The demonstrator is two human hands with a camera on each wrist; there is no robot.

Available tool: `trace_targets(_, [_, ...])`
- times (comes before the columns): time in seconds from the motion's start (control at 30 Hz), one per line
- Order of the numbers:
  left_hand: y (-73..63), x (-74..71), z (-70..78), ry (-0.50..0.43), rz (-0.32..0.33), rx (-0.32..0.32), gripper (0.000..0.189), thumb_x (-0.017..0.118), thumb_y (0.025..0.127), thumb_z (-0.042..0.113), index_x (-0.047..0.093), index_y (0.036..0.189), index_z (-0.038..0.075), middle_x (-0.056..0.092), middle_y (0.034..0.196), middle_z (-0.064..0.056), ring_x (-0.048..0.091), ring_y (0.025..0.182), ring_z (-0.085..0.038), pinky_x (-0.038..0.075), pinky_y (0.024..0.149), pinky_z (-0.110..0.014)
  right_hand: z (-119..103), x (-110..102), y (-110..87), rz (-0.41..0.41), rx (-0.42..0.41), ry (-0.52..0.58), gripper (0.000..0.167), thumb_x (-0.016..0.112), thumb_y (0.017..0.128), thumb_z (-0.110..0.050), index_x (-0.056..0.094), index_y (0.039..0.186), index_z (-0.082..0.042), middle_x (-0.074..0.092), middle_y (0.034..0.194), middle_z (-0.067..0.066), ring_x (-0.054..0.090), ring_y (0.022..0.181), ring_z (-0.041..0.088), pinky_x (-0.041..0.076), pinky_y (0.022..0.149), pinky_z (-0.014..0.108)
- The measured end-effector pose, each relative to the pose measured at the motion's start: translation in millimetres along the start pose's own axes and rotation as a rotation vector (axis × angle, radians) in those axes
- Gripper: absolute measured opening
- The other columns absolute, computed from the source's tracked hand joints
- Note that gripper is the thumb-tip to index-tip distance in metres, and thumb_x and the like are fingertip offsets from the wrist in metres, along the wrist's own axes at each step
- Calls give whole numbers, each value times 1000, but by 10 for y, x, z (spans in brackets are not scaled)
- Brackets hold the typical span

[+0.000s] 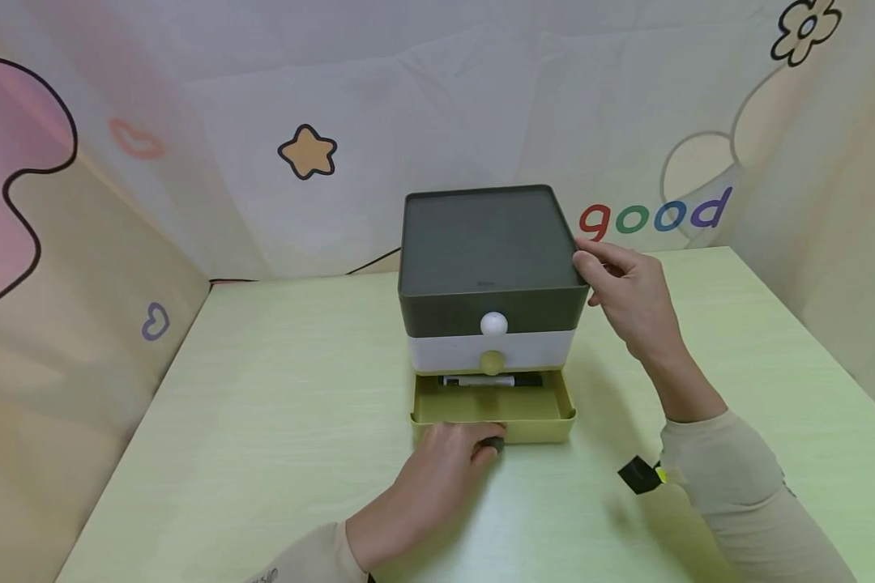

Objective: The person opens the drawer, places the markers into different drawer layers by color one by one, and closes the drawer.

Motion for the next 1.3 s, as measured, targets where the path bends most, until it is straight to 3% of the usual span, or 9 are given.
trace_targets(0.37, [227, 25, -117, -26, 24, -2, 13, 71, 94, -1, 75, 99, 10, 59, 79, 6, 50, 71, -6, 44, 65, -18, -30, 1, -6, -13, -9, 1, 41, 57, 106, -27, 63, 142, -8, 66, 124, 14, 56, 79, 16, 48, 62, 17])
trace_targets(0.63, [367, 10, -187, -31, 41, -6, 16, 70, 94, -3, 77, 106, 6, 68, 87, 3, 54, 75, -8, 47, 68, -20, -37, -5, -10, -10, -3, 7, 41, 57, 106, -27, 63, 142, -8, 66, 125, 15, 55, 79, 15, 49, 62, 17])
trace_targets(0.9, [468, -4, -247, -3, 55, 3, 15, 71, 92, -5, 76, 97, 8, 63, 81, 2, 52, 74, -10, 46, 65, -21, -28, -1, -12, -12, -5, 11, 41, 57, 107, -27, 63, 142, -8, 66, 126, 16, 56, 81, 15, 49, 63, 17])
trace_targets(1.3, [524, -6, -286, 16, 82, -21, 17, 72, 92, -3, 80, 104, 7, 74, 93, 1, 62, 81, -9, 52, 71, -21, -19, -3, -12, -9, -6, 10, 41, 57, 106, -27, 63, 142, -8, 66, 124, 14, 56, 80, 15, 49, 63, 17])
Point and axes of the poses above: each hand's wrist, its own y-axis towards the middle knuckle, its own x-axis out of the palm, z = x × y, the point moved 2 cm from there along y, towards the middle knuckle
